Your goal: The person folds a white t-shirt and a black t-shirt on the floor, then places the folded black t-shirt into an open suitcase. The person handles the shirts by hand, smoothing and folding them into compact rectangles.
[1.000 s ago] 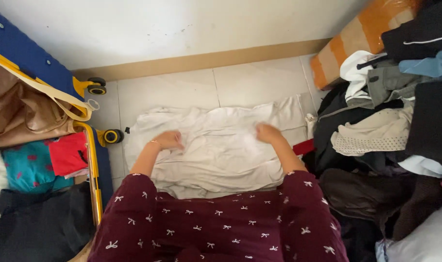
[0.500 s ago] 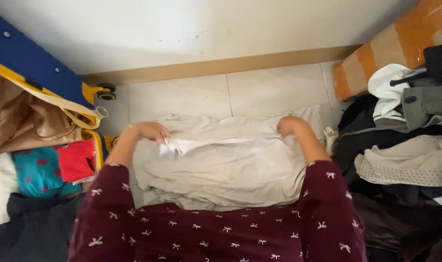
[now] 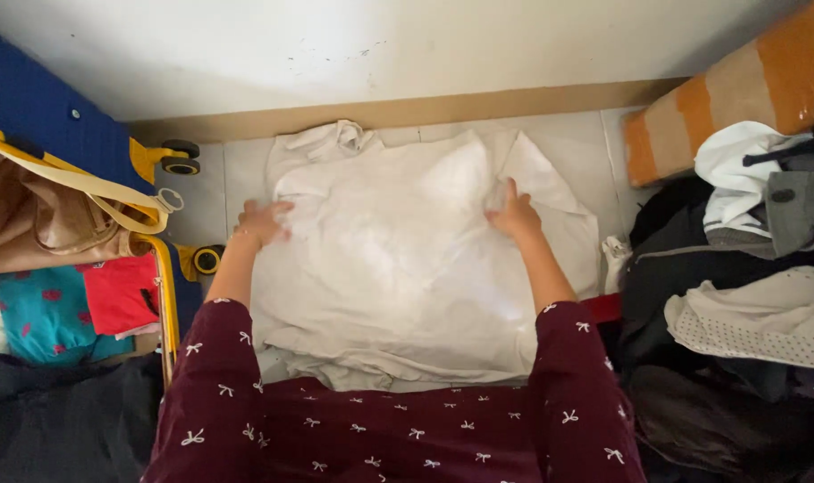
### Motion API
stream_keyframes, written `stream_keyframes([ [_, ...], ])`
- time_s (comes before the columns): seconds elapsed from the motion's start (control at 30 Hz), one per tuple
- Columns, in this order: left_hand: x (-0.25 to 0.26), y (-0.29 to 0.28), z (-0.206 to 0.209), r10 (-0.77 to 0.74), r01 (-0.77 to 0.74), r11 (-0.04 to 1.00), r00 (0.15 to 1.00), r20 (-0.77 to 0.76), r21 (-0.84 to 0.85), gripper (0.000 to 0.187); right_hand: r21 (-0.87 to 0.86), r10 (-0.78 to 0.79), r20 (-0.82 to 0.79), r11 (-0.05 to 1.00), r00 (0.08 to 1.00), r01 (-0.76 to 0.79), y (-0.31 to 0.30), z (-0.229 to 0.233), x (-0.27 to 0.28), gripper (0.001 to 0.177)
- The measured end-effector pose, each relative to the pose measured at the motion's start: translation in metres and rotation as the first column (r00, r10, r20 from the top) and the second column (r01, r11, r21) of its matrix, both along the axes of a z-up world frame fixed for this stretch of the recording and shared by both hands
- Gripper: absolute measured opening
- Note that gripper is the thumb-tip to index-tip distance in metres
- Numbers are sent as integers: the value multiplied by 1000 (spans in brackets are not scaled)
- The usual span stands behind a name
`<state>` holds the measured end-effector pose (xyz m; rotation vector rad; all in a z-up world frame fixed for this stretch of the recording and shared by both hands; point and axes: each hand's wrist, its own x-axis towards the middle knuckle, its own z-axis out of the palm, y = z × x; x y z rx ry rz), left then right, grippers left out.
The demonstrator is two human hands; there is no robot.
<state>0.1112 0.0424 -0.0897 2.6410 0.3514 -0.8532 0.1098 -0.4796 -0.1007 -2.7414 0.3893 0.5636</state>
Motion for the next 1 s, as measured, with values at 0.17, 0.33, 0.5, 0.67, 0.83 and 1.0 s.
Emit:
stream_keyframes([
  [0.17, 23, 62, -128, -110, 153, 962, 975, 192, -225, 58, 71, 13, 23, 997, 1000, -15, -36, -76, 19, 62],
  [0.33, 57, 46, -67, -36, 201, 929, 884, 466, -310, 58, 121, -118, 197, 988, 973, 95, -56, -69, 79, 19],
  [0.5, 58, 0, -9, 145, 156, 948, 567, 811, -278, 72, 355, -149, 657, 926, 739, -129, -39, -64, 94, 48],
  [0.67, 3, 15, -59, -96, 198, 975, 774, 625, -96, 78, 31, 193, 541, 968, 819, -249, -66, -111, 32, 52],
  [0.83, -33, 15, -50, 16, -8, 1000, 856, 517, -17, 87, -110, -51, 340, 990, 939, 94, -71, -52, -11, 62],
  [1.0, -53, 6, -61, 626, -624, 775, 732, 270, -105, 100, -60, -620, 41, 782, 784, 621, -79, -17, -52, 103],
])
